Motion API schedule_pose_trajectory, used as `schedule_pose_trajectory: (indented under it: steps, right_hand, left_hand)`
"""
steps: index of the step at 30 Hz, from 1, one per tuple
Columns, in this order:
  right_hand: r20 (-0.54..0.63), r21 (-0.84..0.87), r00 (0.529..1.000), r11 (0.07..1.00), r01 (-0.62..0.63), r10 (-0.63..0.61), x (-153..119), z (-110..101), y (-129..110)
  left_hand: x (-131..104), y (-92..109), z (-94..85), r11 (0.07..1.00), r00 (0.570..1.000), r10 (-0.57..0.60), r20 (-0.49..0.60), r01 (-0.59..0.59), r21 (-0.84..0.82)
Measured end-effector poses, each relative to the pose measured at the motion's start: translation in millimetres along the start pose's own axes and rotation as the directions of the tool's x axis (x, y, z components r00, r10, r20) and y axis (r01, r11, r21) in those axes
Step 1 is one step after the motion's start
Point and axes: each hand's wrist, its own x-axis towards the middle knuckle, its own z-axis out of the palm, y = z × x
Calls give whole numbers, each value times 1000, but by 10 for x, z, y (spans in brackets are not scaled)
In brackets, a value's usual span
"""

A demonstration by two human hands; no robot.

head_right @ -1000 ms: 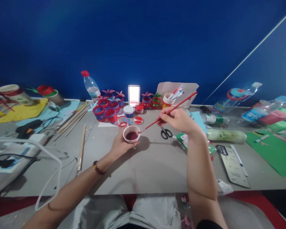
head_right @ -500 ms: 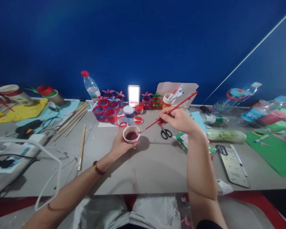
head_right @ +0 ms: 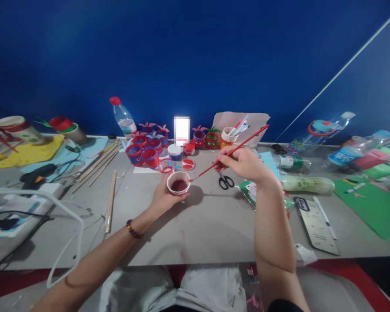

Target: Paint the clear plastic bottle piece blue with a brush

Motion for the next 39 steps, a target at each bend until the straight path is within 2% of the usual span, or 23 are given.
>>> schedule_pose_trajectory:
  steps: [8, 12, 18, 31, 39]
  right_hand:
    - [-30, 3, 1000, 1000, 1, -1, -24, 17, -44]
    - [-77, 2, 997, 1000, 5, -5, -27, 27, -53]
    - [-179, 93, 984, 996, 8, 9, 6, 93, -69]
    - [-85, 54, 995, 997, -53, 57, 22, 195, -63]
    - [-92, -13, 995, 999, -35, 34, -32, 192, -104]
  left_hand:
    - [1, 2, 3, 1000, 1000, 4, 11, -4, -13]
    - [1, 14, -8, 1000, 1000, 5, 13, -5, -11]
    - [0, 7, -4, 1000, 1000, 14, 11, -14, -9]
    - [0, 8, 5, 1000, 1000, 12, -6, -11, 20]
    - [2, -7, 7, 1000, 1000, 16, 7, -16, -10]
